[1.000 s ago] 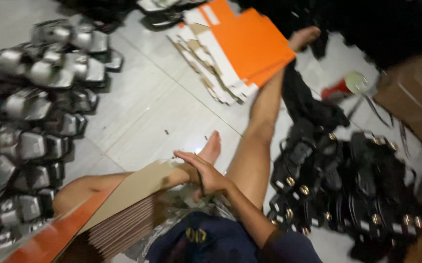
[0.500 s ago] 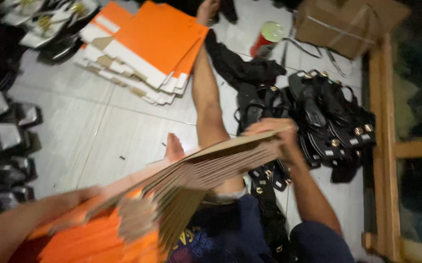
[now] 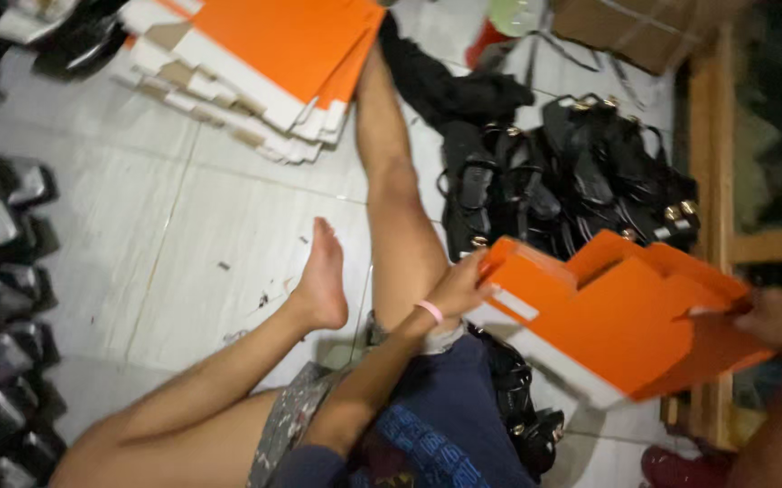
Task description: The person sits on the floor and writes on orange shoe boxes with a pen. They then fold the boxes, pick up pairs of silver sandals, place them inside the boxes, and close the lids.
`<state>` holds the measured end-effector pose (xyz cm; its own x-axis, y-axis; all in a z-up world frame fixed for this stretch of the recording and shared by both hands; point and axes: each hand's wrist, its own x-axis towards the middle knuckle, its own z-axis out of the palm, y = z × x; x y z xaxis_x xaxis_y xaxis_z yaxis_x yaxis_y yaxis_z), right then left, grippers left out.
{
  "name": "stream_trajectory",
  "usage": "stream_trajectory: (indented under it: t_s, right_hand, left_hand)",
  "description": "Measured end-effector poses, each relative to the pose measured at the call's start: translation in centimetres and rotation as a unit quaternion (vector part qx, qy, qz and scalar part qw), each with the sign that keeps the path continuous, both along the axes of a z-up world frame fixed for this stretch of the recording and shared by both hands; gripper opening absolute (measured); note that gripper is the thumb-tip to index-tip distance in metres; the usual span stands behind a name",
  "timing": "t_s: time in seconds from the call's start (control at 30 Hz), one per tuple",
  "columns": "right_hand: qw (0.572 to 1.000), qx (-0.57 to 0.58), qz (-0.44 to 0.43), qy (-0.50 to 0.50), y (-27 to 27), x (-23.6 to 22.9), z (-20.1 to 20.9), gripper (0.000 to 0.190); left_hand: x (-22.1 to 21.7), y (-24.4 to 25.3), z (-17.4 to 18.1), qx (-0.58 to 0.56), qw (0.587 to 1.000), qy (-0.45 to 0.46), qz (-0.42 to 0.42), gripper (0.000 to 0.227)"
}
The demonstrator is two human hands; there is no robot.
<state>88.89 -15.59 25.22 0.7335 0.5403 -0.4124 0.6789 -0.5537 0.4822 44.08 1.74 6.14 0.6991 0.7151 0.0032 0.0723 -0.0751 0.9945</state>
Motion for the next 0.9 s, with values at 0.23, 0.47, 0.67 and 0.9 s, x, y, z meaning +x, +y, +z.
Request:
stream_trajectory:
  t_s: [0.23,0.47,0.67,0.9]
  right_hand:
    - [0.978,0.191,0.058,-0.056,9.7,-3.5,-6.7,0.059]
    - [0.809,0.37,0.057,0.454,21.9,-19.9,-14.1,0.034]
    - [0.757,0.35,-0.075,0.547,36.3,-25.1,-26.0,0.05]
    - [0.789,0.499,0.15,0.326,44.4,-29.2,-30.8,0.077]
  left_hand:
    - [-10.9,1.7,-3.4,-0.287,0.918,-0.27,0.049,0.061]
    - [-31.0,-2.3,-5.8,-0.27,0.779,-0.271,0.498,0.044]
    - [-31.7,-6.7,-11.9,-0.189,0.806,-0.156,0.539,0.031]
    - [-30.5,-5.4,-14.2,-0.252,0.785,-0.057,0.563,0.031]
